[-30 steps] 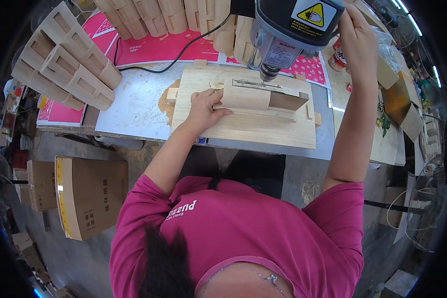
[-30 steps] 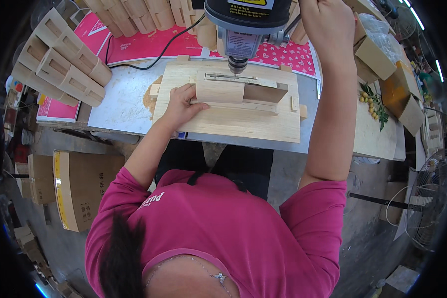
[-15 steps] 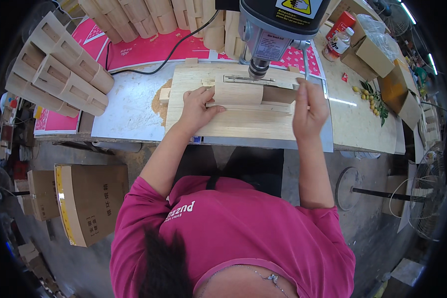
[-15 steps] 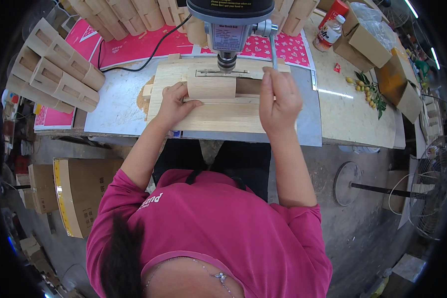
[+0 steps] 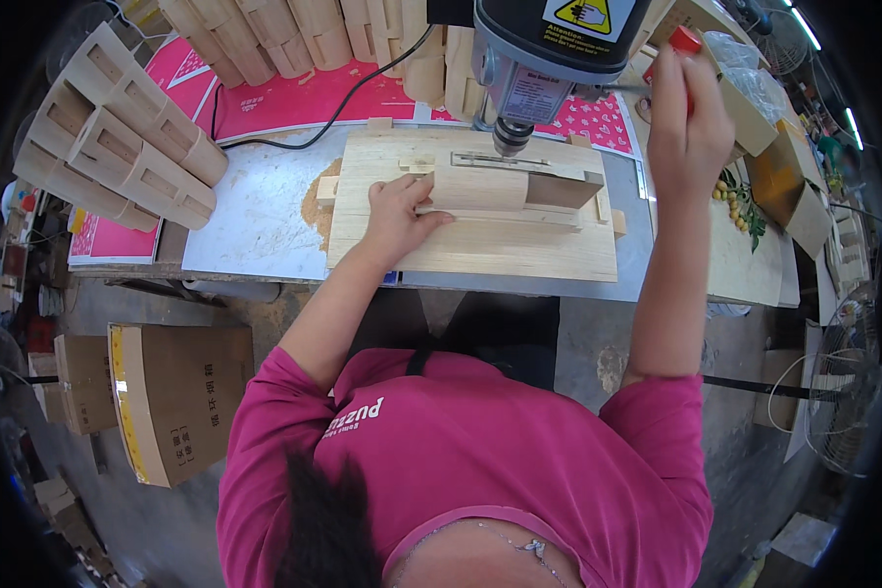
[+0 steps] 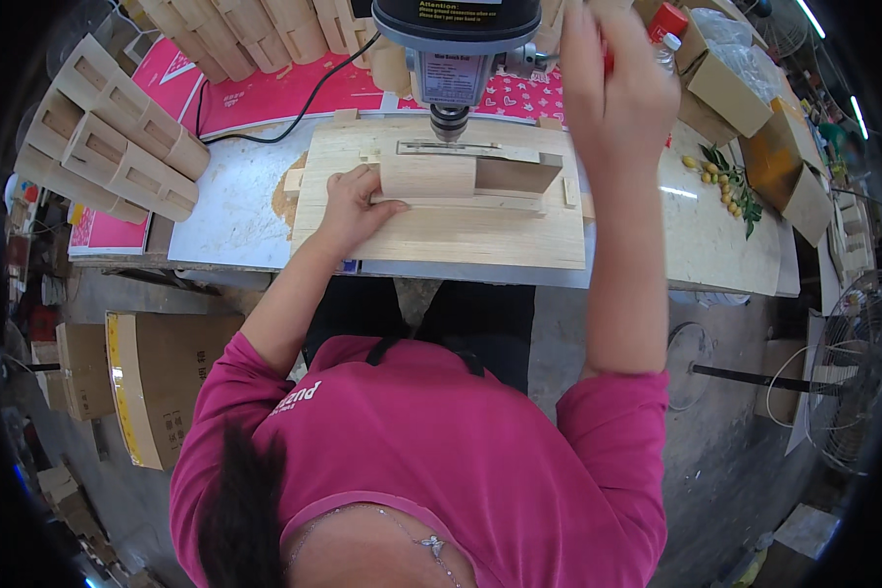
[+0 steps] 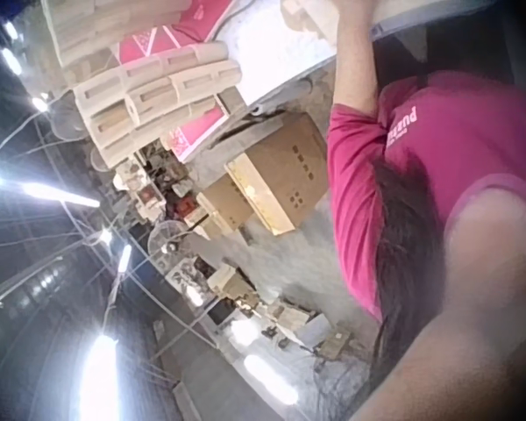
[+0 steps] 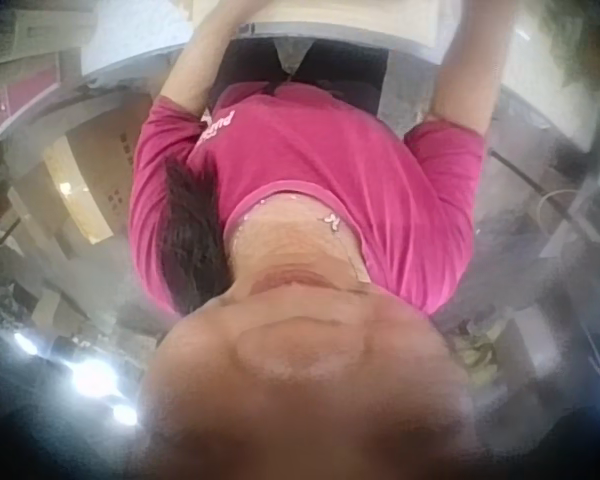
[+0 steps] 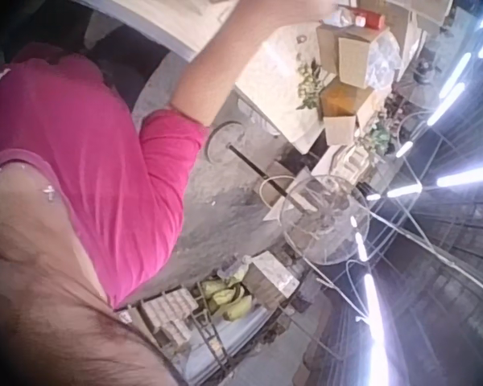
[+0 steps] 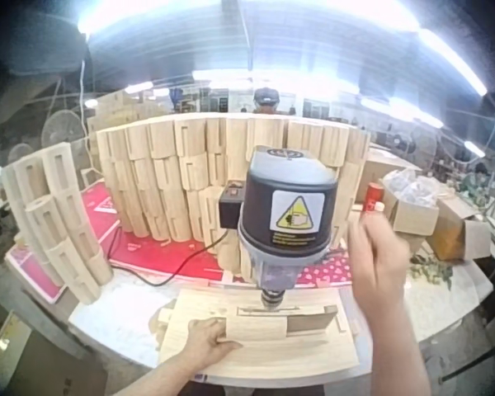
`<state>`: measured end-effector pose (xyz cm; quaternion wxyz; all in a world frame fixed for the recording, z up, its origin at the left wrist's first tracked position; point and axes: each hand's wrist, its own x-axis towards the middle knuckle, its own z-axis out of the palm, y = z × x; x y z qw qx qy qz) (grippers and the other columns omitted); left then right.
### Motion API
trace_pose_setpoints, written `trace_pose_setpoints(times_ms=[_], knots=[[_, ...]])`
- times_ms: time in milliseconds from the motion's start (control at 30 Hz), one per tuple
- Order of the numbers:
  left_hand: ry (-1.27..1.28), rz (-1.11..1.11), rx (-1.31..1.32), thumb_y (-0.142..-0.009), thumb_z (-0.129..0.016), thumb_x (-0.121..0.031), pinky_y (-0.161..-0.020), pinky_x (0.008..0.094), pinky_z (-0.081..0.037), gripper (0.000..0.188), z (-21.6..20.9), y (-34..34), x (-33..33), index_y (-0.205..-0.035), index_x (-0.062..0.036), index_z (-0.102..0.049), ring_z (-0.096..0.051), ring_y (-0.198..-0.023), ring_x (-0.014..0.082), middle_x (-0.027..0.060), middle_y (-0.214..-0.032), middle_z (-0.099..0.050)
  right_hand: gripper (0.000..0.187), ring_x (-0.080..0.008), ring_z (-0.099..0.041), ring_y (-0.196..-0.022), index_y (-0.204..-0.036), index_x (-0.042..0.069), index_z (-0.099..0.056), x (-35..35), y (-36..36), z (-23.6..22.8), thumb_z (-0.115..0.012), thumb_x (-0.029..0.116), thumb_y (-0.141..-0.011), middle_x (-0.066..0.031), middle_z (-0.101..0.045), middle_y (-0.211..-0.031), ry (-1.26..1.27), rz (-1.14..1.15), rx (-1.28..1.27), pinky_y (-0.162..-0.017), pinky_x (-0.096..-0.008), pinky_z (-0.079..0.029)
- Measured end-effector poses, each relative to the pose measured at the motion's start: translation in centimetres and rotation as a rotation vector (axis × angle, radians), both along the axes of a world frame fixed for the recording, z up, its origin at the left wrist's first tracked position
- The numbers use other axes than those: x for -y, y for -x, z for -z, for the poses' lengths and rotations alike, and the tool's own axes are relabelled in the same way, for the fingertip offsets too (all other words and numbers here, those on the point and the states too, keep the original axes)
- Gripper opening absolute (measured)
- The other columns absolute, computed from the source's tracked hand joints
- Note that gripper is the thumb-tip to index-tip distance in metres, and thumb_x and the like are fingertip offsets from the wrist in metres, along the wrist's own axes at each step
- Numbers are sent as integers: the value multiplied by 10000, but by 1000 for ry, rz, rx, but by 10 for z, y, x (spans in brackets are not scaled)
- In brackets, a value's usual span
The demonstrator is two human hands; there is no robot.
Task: Using a small benchtop milling or drilling machine to route grooves or guide slots into cylindrical and rectangular wooden components.
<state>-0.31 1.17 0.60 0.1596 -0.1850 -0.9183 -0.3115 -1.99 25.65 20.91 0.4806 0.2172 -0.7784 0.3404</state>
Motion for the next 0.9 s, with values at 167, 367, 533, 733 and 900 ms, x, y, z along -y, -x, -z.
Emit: trace_pose_setpoints(times_ms=[167,367,533,733,900], knots=[[-18,21,-32,-623,-762,-315,-729,356,-277,562,-2,4,-32,-1133,-160,-587,-552,-773,164,-14,-801,-572,278,-262,-555,-654,-801,-37,-552,-5,78,-40,-490,222,-882,-177,-559,-682,-50,75,213,-617,-329,-427],[-47,23,-17,-631,-755,-326,-735,356,-268,573,-1,3,-32,-1146,-149,-579,-534,-772,173,-6,-787,-559,286,-273,-569,-691,-797,-44,-558,-3,53,-40,-479,222,-868,-214,-562,-718,-78,99,202,-630,-350,-430],[-43,7,-8,-635,-752,-330,-738,357,-267,571,3,2,-29,-1147,-149,-577,-523,-760,178,0,-779,-546,199,-73,-435,-576,-858,-42,-592,-6,-3,-5,-526,142,-898,-38,-508,-642,-59,10,106,-541,-224,-364],[-49,8,-3,-643,-752,-334,-756,347,-292,458,-4,1,-33,-1038,-147,-615,-519,-739,186,0,-750,-528,107,-138,-445,-479,-825,-12,-611,2,-41,59,-548,68,-858,-83,-480,-566,93,-23,264,-472,-261,-360],[-62,0,-25,-653,-749,-323,-760,346,-286,433,-2,1,-33,-1023,-144,-615,-519,-745,181,2,-754,-528,106,-160,-490,-565,-913,-30,-605,3,-22,123,-535,11,-845,-96,-540,-680,94,-117,54,-511,-275,-381]])
